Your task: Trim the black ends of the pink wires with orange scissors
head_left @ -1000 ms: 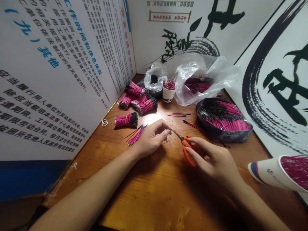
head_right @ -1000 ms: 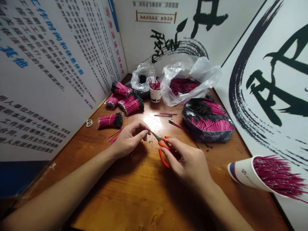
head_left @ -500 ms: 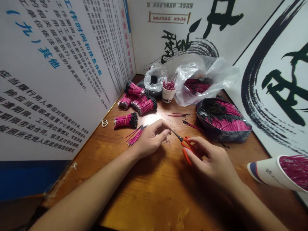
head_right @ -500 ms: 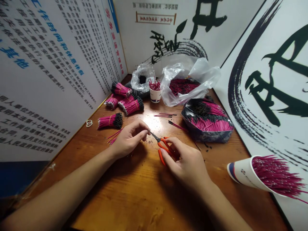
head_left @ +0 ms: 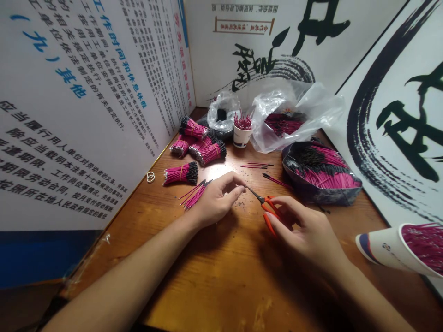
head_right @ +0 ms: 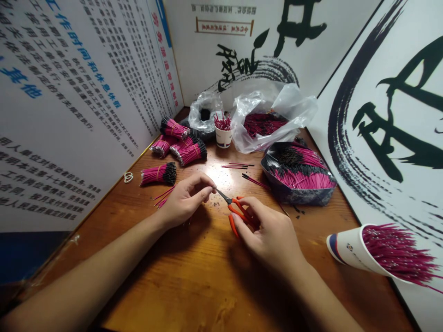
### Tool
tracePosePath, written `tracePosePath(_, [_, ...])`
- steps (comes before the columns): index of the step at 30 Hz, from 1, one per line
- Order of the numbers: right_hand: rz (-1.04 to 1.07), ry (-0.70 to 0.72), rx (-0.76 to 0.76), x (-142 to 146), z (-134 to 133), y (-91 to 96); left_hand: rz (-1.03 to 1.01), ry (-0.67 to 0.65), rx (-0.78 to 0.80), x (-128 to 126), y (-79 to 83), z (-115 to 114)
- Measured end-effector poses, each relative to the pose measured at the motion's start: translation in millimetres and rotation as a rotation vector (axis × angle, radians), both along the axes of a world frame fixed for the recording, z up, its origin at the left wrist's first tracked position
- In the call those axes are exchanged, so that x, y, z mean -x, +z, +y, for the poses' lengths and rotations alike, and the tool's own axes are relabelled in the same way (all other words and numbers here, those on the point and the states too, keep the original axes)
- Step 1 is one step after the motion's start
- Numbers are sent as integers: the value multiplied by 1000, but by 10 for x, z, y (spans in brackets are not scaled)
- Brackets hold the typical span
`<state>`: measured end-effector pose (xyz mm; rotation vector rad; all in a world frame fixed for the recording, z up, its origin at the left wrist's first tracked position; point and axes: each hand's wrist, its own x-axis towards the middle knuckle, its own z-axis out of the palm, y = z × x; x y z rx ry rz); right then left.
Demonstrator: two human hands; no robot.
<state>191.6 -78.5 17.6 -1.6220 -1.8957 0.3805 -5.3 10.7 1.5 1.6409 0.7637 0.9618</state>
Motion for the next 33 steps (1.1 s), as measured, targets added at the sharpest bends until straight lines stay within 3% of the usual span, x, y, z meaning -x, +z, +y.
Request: tracePosePath(33, [63,8,28,-4,-3,-33,-3,-7,21,6,-12,17])
